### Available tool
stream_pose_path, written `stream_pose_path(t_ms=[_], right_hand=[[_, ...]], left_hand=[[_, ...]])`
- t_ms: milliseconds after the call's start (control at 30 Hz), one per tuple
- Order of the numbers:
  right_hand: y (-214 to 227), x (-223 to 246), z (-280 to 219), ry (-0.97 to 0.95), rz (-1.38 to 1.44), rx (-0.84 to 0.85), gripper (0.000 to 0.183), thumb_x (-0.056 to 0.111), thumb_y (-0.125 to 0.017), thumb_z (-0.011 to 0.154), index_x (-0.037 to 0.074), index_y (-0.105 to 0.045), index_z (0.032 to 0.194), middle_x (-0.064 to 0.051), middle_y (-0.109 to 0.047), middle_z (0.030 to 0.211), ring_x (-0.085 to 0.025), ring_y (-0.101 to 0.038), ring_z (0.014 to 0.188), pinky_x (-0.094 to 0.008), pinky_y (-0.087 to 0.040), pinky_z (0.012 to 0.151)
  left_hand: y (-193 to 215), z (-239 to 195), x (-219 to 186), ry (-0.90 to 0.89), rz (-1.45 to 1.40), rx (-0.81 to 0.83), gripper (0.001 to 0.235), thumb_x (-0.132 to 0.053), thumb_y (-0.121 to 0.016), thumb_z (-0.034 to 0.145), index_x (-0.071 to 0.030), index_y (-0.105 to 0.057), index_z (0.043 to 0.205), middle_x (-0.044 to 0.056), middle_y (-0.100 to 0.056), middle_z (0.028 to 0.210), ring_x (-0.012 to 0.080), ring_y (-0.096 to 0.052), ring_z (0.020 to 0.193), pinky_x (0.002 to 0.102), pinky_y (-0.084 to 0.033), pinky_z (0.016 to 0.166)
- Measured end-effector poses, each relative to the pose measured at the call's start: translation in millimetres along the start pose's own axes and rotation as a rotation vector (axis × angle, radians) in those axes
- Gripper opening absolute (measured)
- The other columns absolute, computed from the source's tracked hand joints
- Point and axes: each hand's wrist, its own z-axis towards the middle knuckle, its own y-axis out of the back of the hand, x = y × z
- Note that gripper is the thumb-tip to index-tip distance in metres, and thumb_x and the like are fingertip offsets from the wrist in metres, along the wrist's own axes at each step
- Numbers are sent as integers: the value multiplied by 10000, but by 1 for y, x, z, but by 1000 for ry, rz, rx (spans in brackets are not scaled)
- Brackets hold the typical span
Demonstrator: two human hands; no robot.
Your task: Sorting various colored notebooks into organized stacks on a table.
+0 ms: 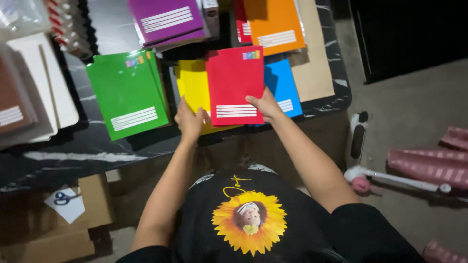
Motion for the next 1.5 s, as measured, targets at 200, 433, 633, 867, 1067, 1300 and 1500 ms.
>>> stream_pose_path(t_ms=[200,433,633,867,1067,1300,1500], right_hand=[[-9,8,-1,-79,68,1,607,-72,-652,882,20,-429,1439,-178,-640,1340,-288,-659,1224,-428,-594,1005],[35,29,4,-67,123,77,681,-57,-713,884,-2,-387,1480,-202,-609,1390,-294,-614,1279,-434,-547,1048],[164,127,-8,-68,173,193,735,34,-742,846,59,-391,1491,-172,-597,1389,-305,-612,1276,-486,-559,1045],[331,117,-23,-253,164,209,685,126,-778,874,4,-479,1478,-179,-609,1411,-311,-614,1302,-498,-513,1085],[361,45,-6,-440,108,186,653,77,-715,864,79,-479,1473,-144,-616,1400,-276,-620,1270,-497,-523,1057],[334,48,24,-440,-103,82,594,14,-712,826,44,-535,1393,-136,-668,1289,-255,-682,1155,-466,-568,994],[336,41,39,-225,-576,92,502,40,-773,859,-108,-668,1327,-313,-677,1222,-338,-733,1023,-490,-599,886]], left_hand=[[-17,42,53,117,-833,163,584,-187,-724,918,43,-443,1376,167,-684,1231,266,-699,1087,413,-572,919],[-12,49,64,165,-664,182,301,-169,-648,969,28,-674,1196,135,-759,1087,226,-727,946,369,-581,814],[-9,45,57,108,-217,-33,461,-178,-705,963,40,-545,1335,231,-690,1175,377,-669,1074,460,-529,913],[-15,41,56,-32,-10,-164,728,-151,-705,938,92,-349,1524,365,-503,1332,521,-532,1212,521,-442,1057],[-19,36,57,-43,56,-189,671,-129,-718,964,45,-392,1523,373,-503,1349,541,-526,1190,543,-440,1015],[-5,27,27,110,78,-77,458,-151,-654,1008,-24,-519,1426,270,-626,1338,487,-577,1263,566,-446,1093],[-12,8,-9,-144,180,-354,681,-100,-705,934,152,-399,1488,399,-473,1413,549,-464,1257,557,-384,1067]])
